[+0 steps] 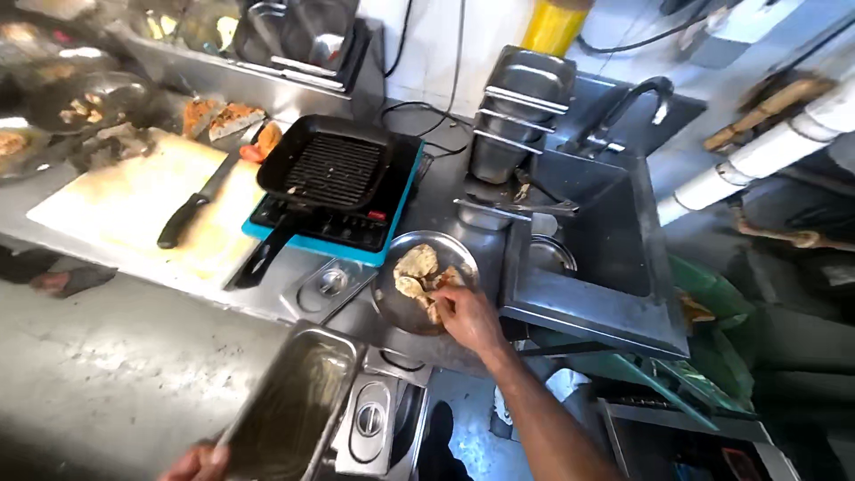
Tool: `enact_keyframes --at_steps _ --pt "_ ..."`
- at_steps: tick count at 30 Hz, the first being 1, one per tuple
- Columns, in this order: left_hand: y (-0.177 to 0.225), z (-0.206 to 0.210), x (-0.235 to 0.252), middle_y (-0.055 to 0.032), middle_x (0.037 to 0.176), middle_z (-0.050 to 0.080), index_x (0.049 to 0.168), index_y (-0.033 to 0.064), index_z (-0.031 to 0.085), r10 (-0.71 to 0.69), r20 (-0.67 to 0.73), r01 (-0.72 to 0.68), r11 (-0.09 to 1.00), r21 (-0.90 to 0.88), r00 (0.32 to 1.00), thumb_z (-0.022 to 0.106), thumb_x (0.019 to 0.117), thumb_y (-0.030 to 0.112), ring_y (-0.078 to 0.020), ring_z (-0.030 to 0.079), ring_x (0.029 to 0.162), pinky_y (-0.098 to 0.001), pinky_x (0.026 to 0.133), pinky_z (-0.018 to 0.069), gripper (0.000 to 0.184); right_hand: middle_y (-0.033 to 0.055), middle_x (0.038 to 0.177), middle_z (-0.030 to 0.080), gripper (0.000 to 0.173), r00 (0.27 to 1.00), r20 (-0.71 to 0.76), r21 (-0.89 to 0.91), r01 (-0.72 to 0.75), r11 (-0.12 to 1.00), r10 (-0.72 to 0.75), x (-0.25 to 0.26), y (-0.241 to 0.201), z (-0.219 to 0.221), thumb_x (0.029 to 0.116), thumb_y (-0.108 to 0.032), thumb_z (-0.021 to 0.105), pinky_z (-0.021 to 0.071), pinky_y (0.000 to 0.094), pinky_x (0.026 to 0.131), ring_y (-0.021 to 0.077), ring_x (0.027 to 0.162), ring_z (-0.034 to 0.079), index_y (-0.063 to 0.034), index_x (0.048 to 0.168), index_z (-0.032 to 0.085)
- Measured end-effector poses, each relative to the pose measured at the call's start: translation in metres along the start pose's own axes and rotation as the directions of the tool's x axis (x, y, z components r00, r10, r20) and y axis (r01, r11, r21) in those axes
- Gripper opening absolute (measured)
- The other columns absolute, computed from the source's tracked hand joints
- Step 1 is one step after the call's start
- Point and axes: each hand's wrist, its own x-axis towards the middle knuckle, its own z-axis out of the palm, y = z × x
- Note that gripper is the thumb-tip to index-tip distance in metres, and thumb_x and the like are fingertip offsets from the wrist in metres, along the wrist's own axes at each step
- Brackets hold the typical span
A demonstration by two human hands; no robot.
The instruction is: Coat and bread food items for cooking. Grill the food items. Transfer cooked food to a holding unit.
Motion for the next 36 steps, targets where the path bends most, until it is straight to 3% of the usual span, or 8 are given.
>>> enact_keyframes --at_steps 10,18,21,23,26,28,32,36 --pt "0.09 0.303 0.232 0.0002 0.071 0.056 0.083 0.0085 0.054 0.117 0.312 -0.177 0.969 0.171 0.943 0.055 0.1037 0.012 -0.0099 0.054 0.059 -0.0302 0.059 0.0529 0.021 0.0074 0.095 0.076 0.025 0.894 -0.325 0.39 -0.172 0.905 0.31 -0.182 0.157 -0.078 0.095 -0.005 0.056 0.0584 0.024 0.073 0.0044 0.077 0.068 0.0 0.11 0.076" --pt "0.085 0.404 0.327 -0.0207 0.129 0.06 0.143 0.0015 0.047 -0.135 0.455 -0.089 0.894 0.438 0.88 0.042 0.1108 0.039 -0.0291 0.068 0.105 -0.0468 0.086 0.0599 0.05 0.0119 0.106 0.074 0.024 0.86 -0.312 0.489 -0.219 0.844 0.404 -0.244 0.188 -0.087 0.0988 0.001 0.053 0.0558 0.0162 0.082 -0.0014 0.09 0.068 0.0125 0.112 0.069" --pt "0.082 0.373 0.306 -0.0177 0.133 0.06 0.141 0.004 0.05 -0.11 0.457 -0.146 0.86 0.489 0.882 0.044 0.1102 0.038 -0.0271 0.067 0.111 -0.0455 0.089 0.0591 0.047 0.005 0.104 0.075 0.023 0.886 -0.247 0.568 -0.196 0.799 0.393 -0.24 0.188 -0.076 0.0967 0.002 0.054 0.0575 0.0179 0.08 -0.0007 0.089 0.069 0.0101 0.112 0.069" --pt "0.091 0.334 0.273 -0.0142 0.121 0.067 0.132 0.0059 0.055 -0.116 0.517 -0.198 0.837 0.511 0.848 0.046 0.11 0.035 -0.0246 0.072 0.099 -0.042 0.079 0.0621 0.038 -0.0052 0.092 0.071 0.023 0.904 -0.166 0.628 -0.211 0.749 0.394 -0.228 0.178 -0.069 0.0955 0.002 0.053 0.0522 0.0141 0.064 -0.0054 0.071 0.06 0.0053 0.113 0.069" --pt "0.076 0.232 0.196 -0.015 0.105 0.073 0.12 -0.0005 0.063 -0.396 0.692 -0.182 0.776 0.603 0.604 0.045 0.1058 0.008 -0.0247 0.074 0.082 -0.0416 0.067 0.0642 0.024 -0.0069 0.087 0.068 0.027 0.952 -0.027 0.682 -0.205 0.702 0.304 -0.216 0.156 -0.053 0.0964 0.002 0.051 0.0472 0.0149 0.055 -0.0043 0.062 0.053 0.0039 0.117 0.069" --pt "0.036 0.153 0.153 -0.0153 0.1 0.072 0.122 -0.001 0.066 -0.623 0.582 -0.135 0.613 0.778 0.522 0.052 0.1047 0.007 -0.0256 0.072 0.081 -0.0451 0.071 0.0618 0.024 -0.0056 0.091 0.07 0.027 0.974 0.045 0.698 -0.19 0.69 0.223 -0.21 0.134 -0.04 0.0964 0.002 0.051 0.0489 0.0149 0.058 -0.0044 0.064 0.055 0.0038 0.117 0.069" --pt "-0.087 0.029 0.091 -0.0209 0.104 0.071 0.11 0.003 0.072 -0.63 0.112 -0.001 0.173 0.985 0.768 0.071 0.0956 0.026 -0.0396 0.069 0.098 -0.0635 0.087 0.0536 0.027 -0.0006 0.093 0.072 0.025 0.992 0.117 0.661 -0.118 0.741 0.055 -0.199 0.09 -0.002 0.0963 -0.002 0.054 0.0501 0.0151 0.06 -0.0028 0.067 0.058 0.003 0.114 0.072" --pt "-0.134 -0.012 0.056 -0.021 0.128 0.063 0.125 0.008 0.069 -0.419 -0.084 0.159 0.146 0.976 0.904 0.066 0.0979 0.024 -0.0414 0.064 0.114 -0.0616 0.093 0.0541 0.032 0.0023 0.098 0.076 0.025 0.995 0.098 0.572 -0.064 0.818 0.01 -0.197 0.043 0.036 0.0966 -0.009 0.056 0.0559 0.017 0.067 0.0006 0.074 0.066 -0.0013 0.11 0.075"
